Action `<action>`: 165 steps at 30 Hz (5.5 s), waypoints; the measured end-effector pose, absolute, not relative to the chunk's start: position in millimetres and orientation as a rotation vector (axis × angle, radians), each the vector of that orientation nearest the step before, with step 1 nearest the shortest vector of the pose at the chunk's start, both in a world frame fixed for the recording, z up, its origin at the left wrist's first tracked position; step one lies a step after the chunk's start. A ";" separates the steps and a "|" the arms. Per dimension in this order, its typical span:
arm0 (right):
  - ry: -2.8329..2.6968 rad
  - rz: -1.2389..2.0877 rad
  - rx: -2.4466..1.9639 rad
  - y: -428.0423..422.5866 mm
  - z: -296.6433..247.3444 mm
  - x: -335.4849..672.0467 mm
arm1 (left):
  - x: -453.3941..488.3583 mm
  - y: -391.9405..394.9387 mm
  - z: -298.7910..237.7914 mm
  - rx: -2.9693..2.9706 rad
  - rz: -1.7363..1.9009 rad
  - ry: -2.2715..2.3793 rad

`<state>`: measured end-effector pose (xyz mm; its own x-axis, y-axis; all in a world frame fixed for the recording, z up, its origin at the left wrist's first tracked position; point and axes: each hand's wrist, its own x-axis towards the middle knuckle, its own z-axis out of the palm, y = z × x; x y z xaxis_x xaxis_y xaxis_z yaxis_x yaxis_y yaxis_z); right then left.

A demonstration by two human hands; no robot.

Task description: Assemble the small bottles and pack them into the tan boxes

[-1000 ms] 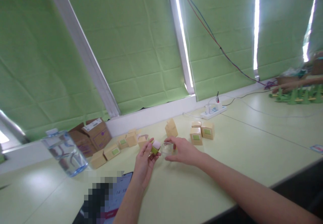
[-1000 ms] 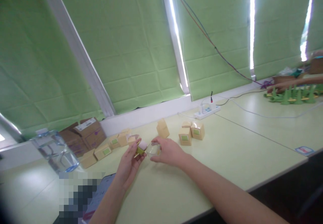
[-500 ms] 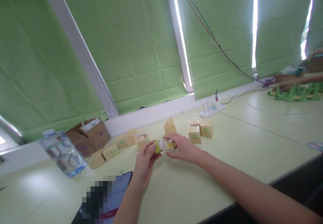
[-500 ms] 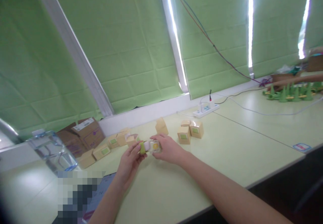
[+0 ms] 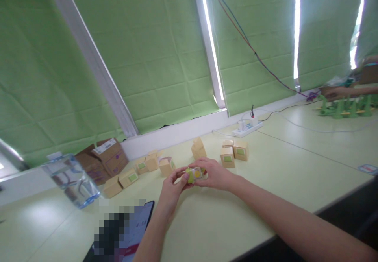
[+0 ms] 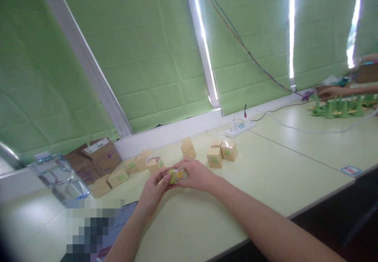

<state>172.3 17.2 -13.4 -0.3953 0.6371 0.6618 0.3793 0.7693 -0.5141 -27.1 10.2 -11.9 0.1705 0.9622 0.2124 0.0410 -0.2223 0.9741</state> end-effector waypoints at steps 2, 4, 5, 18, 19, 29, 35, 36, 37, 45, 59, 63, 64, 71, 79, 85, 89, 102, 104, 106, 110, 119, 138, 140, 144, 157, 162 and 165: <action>-2.054 0.354 -0.741 15.0 -11.9 172.8 | -26.9 9.9 -12.8 1.535 1.196 1.042; -2.069 0.355 -0.731 13.4 -11.4 172.6 | -27.1 9.5 -13.3 1.575 1.192 1.076; -2.074 0.350 -0.731 13.0 -11.7 172.1 | -27.4 9.6 -13.5 1.598 1.193 1.092; -2.009 0.253 -0.851 18.6 -23.6 155.4 | -24.9 9.4 -13.0 1.920 1.159 1.242; -1.987 0.260 -0.872 18.3 -23.2 154.3 | -21.5 6.2 -11.3 1.896 1.168 1.221; -1.944 0.415 -0.835 17.9 -12.9 164.6 | -16.5 5.0 -7.4 1.635 1.316 1.158; -1.908 0.311 -0.938 34.9 -21.0 177.9 | -23.7 12.4 -17.0 1.842 1.275 1.440; -1.903 0.304 -0.956 38.4 -23.8 179.4 | -23.7 12.0 -18.0 1.888 1.259 1.466; -1.899 0.304 -0.975 41.8 -26.9 180.5 | -23.6 11.5 -18.7 1.929 1.246 1.483; -1.920 0.426 -1.058 51.1 -40.9 177.7 | -24.3 7.7 -20.6 2.137 1.184 1.494; -1.882 0.493 -1.045 48.1 -38.4 173.2 | -45.7 37.4 -6.0 2.226 1.511 1.860; -1.895 0.444 -1.053 46.3 -34.8 174.0 | -64.1 60.9 5.5 2.283 1.383 2.093; -1.897 0.427 -1.052 45.4 -33.4 173.9 | -67.5 67.1 6.6 2.278 1.324 2.111; -2.063 0.220 -0.880 35.3 -23.2 164.7 | -72.9 96.8 4.0 2.281 1.171 2.059; -2.270 0.013 -0.858 28.7 -23.7 149.3 | -66.4 84.2 2.2 2.212 1.198 2.008; -2.209 0.029 -0.822 25.4 -19.0 152.4 | -56.9 56.6 9.1 2.055 1.316 1.600; -2.064 0.206 -0.737 16.9 -9.7 158.4 | -50.4 36.4 12.5 2.019 1.312 1.460; -1.773 1.049 -0.414 5.2 -5.9 162.1 | -21.8 12.1 8.9 2.391 1.216 1.216; -1.734 1.102 -0.397 7.6 -7.1 161.7 | -20.5 10.9 10.0 2.409 1.218 1.217; -1.676 1.109 -0.402 11.5 -7.3 163.0 | -20.8 11.7 10.1 2.415 1.238 1.250; -1.545 1.069 -0.429 21.8 -7.0 166.7 | -22.2 15.2 7.4 2.439 1.270 1.307; -1.507 0.841 -0.560 18.2 -3.2 165.6 | -20.9 16.0 4.1 2.425 1.301 1.391; -1.697 0.526 -0.605 17.9 -0.8 176.7 | -14.8 12.0 3.2 2.144 1.323 1.100; -1.672 0.532 -0.636 19.3 -1.8 176.4 | -15.3 11.4 4.0 2.137 1.325 1.107; -1.646 0.588 -0.687 20.2 -2.3 175.8 | -16.0 11.1 5.9 2.086 1.345 1.064; -1.852 0.751 -0.687 19.4 -6.1 175.3 | -21.5 12.8 11.0 1.902 1.291 0.944; -1.953 0.625 -0.739 18.9 -6.0 176.5 | -22.4 14.7 10.0 1.795 1.234 0.884; -1.960 0.563 -0.777 19.7 -6.4 176.3 | -21.4 16.2 6.4 1.799 1.180 0.869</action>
